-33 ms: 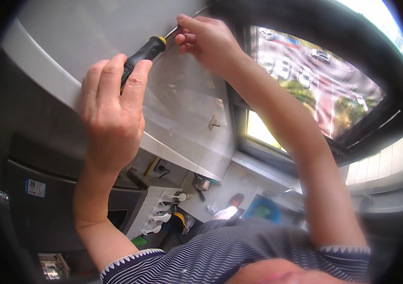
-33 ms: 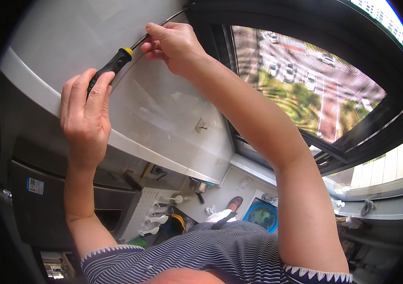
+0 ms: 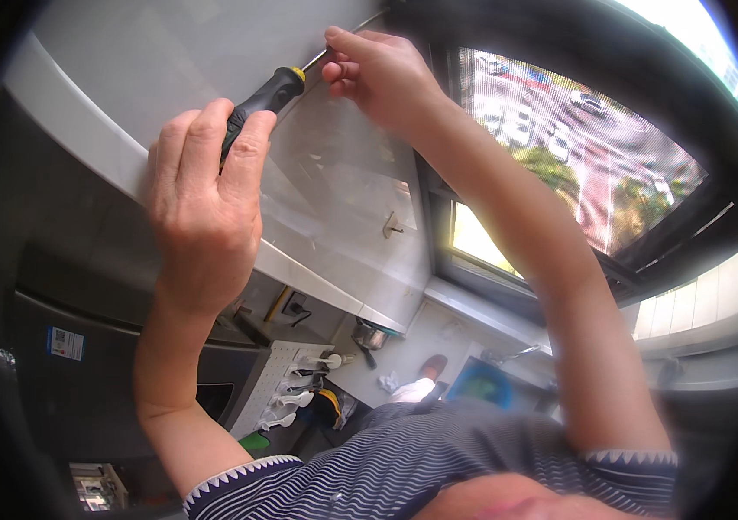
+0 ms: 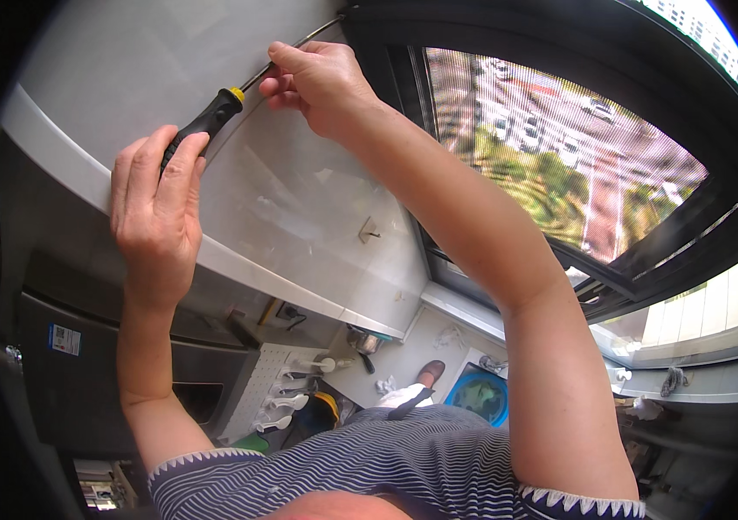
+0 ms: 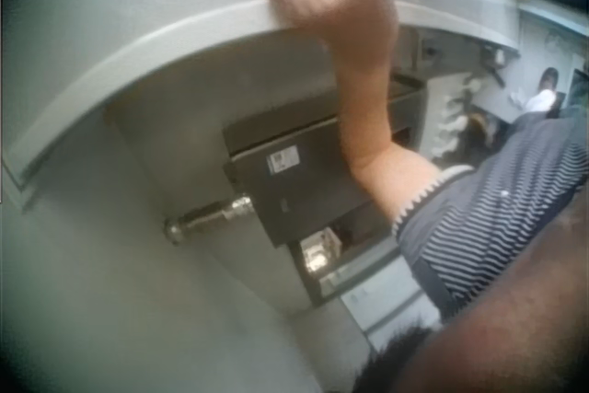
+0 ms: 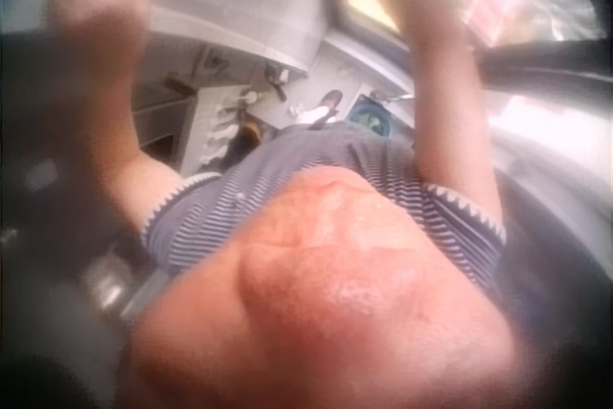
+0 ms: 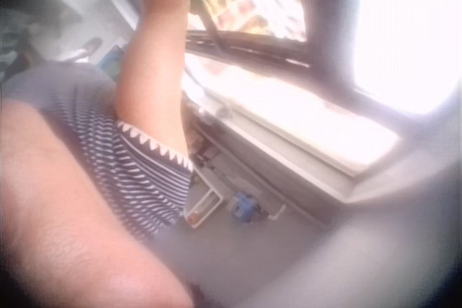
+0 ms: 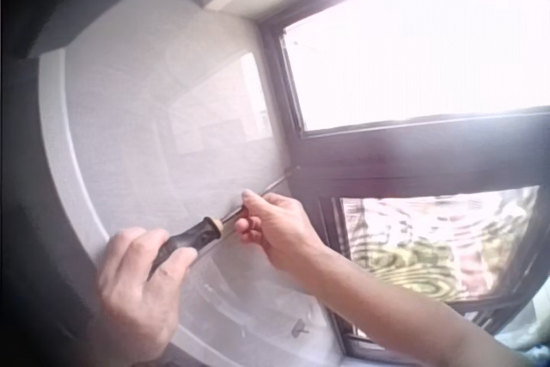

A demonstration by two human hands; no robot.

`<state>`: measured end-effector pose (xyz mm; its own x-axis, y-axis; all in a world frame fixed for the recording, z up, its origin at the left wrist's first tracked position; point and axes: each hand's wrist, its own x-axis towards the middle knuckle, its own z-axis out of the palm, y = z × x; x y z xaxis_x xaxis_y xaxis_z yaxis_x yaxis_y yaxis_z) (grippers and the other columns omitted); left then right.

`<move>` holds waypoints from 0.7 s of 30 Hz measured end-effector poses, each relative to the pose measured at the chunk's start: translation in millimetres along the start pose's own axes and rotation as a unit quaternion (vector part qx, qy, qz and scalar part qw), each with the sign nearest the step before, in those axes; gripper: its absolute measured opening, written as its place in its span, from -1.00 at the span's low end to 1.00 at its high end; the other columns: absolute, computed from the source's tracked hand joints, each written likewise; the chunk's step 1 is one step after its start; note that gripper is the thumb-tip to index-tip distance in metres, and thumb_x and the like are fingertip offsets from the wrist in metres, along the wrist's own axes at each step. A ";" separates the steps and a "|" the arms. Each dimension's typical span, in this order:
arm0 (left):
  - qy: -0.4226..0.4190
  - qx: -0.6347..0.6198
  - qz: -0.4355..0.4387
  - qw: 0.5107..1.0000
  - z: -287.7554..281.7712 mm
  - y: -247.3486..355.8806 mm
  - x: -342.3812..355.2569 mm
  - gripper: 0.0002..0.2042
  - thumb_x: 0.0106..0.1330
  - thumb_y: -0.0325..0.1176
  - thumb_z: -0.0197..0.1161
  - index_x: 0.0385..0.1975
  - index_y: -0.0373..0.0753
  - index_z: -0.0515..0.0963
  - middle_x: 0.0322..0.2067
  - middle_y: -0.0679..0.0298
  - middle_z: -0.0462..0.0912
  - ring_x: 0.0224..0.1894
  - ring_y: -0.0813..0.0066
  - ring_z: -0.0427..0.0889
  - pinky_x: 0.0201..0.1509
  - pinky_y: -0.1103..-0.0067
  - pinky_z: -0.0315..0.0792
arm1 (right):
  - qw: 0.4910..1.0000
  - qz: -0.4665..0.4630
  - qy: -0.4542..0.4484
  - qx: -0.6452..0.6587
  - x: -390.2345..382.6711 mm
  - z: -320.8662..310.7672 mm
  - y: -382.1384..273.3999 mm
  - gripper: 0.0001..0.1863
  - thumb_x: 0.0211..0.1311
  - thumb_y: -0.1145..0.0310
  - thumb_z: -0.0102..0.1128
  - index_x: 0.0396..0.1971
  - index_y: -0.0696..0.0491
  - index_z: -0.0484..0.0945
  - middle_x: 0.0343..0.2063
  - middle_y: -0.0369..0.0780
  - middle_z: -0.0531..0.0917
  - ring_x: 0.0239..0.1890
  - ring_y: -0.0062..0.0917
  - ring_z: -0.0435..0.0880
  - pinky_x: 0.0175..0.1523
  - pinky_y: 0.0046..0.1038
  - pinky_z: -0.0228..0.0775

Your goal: The person uses a screwdriver to adjust and tighten the hardware and frame components of a window above a kitchen sink.

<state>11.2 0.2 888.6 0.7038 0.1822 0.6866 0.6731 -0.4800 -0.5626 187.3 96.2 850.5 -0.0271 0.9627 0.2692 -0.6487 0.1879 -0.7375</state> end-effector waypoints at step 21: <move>-0.018 -0.022 0.037 0.999 -6.7 -1.7 -0.7 -0.65 -0.12 -0.63 0.26 -0.23 -0.35 0.55 -0.30 0.10 0.47 -0.27 0.22 0.46 -0.26 0.44 0.41 | 1.000 0.008 -0.001 -0.002 1.6 -1.8 -1.0 -0.77 0.17 0.38 0.12 -0.38 0.26 0.40 -0.54 -0.18 0.53 -0.56 -0.56 0.56 -0.49 -0.53 0.48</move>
<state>8.1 -4.9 892.2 0.7589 0.1752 0.6272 0.6095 -0.5302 -0.5895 189.3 97.9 850.5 -0.0396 0.9650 0.2593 -0.6444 0.1737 -0.7447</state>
